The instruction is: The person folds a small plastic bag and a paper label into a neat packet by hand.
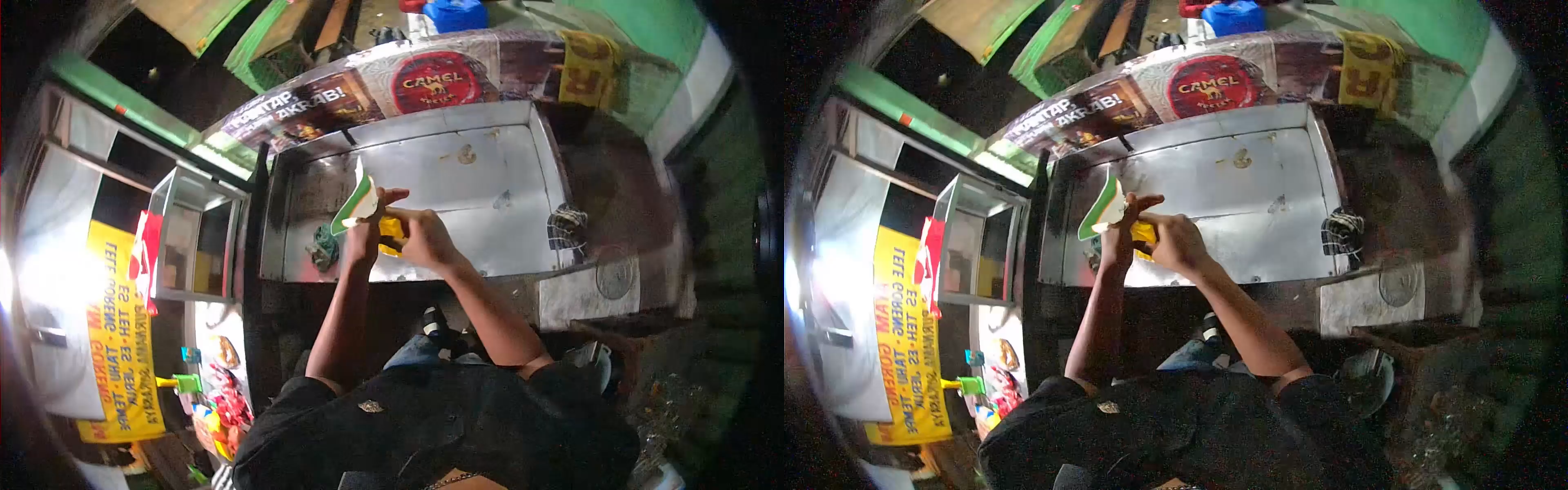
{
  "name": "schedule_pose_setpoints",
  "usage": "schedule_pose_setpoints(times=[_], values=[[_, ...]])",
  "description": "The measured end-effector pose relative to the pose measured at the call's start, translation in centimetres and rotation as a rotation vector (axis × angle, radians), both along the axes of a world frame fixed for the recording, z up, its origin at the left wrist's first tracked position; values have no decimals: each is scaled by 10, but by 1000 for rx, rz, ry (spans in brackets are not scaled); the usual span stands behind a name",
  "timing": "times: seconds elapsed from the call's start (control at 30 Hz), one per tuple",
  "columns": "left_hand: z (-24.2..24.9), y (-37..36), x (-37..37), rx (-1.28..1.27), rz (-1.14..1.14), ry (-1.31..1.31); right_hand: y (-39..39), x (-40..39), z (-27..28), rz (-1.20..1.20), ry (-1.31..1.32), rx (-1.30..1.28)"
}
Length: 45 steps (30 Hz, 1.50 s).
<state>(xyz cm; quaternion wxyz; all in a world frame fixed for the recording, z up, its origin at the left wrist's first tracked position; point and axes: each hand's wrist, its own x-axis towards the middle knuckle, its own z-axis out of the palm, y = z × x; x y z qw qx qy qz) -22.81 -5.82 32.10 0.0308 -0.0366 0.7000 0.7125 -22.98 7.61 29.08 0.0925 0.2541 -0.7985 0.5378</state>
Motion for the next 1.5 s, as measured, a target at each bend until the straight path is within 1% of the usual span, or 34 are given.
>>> schedule_pose_setpoints(times=[0.07,0.1,0.13,0.17,0.2,0.23,0.3,0.33,0.37,0.4,0.43,0.47,0.53,0.57,0.6,0.7,0.8,0.83,0.93,0.97,1.0,1.03,1.07,1.1,1.13,1.17,1.2,1.23,1.33,1.37,1.4,1.43,1.47,1.5], values=[[-5,-17,1,20,-27,165,9,7,23,108,-195,-201],[1,-25,4,-24,-66,180,17,7,27,121,-351,-184],[7,-32,7,-67,-108,192,13,-6,-4,178,-316,-328],[14,-39,11,-109,-154,206,17,-7,6,219,-378,-377],[20,-42,15,-122,-143,196,20,-9,16,258,-441,-425],[28,-45,20,-135,-134,185,17,-15,10,287,-432,-439],[39,-51,31,-149,-121,125,8,-15,27,222,-334,-315],[37,-56,33,-117,-108,154,1,-13,37,191,-284,-252],[37,-59,34,-84,-94,184,-6,-10,51,237,-359,-262],[39,-63,36,-52,-79,215,-16,-12,51,298,-367,-266],[42,-67,40,4,-116,225,-27,-16,45,360,-379,-269],[36,-76,41,38,-92,206,-37,-18,40,423,-390,-272],[17,-96,38,105,-38,176,-54,-19,42,375,-355,-264],[16,-104,39,117,0,208,-60,-14,52,337,-352,-260],[16,-112,41,146,32,172,-67,-13,58,299,-350,-256],[14,-133,45,269,83,76,-84,-21,50,247,-392,-34],[4,-156,45,279,51,131,-106,-22,44,374,-464,-5],[-3,-164,43,303,2,170,-106,-18,46,375,-324,160],[-4,-177,48,267,45,113,-118,-25,12,374,-688,-630],[-30,-192,41,312,-47,143,-118,-22,26,192,-971,-896],[-30,-196,43,290,-46,102,-106,-24,33,71,-1143,-1059],[-28,-200,48,267,-45,61,-96,-40,32,-21,-1204,-1181],[-29,-203,52,245,-42,20,-78,-58,16,143,-1226,-1341],[-38,-206,54,336,-27,10,-56,-70,2,287,-1257,-1384],[-54,-205,55,236,-34,-29,-44,-81,-5,438,-1282,-1425],[-74,-199,53,136,-31,-66,-51,-95,-1,390,-1183,-1086],[-73,-190,54,36,-38,-106,-60,-103,8,334,-1062,-759],[-72,-185,56,87,-49,-90,-67,-106,15,279,-927,-437],[-80,-164,53,-21,-87,-128,-94,-112,32,237,-477,172],[-96,-158,52,-202,-114,45,-99,-119,33,315,-305,234],[-96,-144,51,-119,-120,-115,-101,-127,31,387,-138,292],[-96,-137,49,-138,-133,-154,-102,-131,29,454,32,348],[-95,-132,45,-158,-145,-187,-102,-132,32,513,44,382],[-101,-126,40,-228,-104,-134,-103,-133,35,575,56,416]])
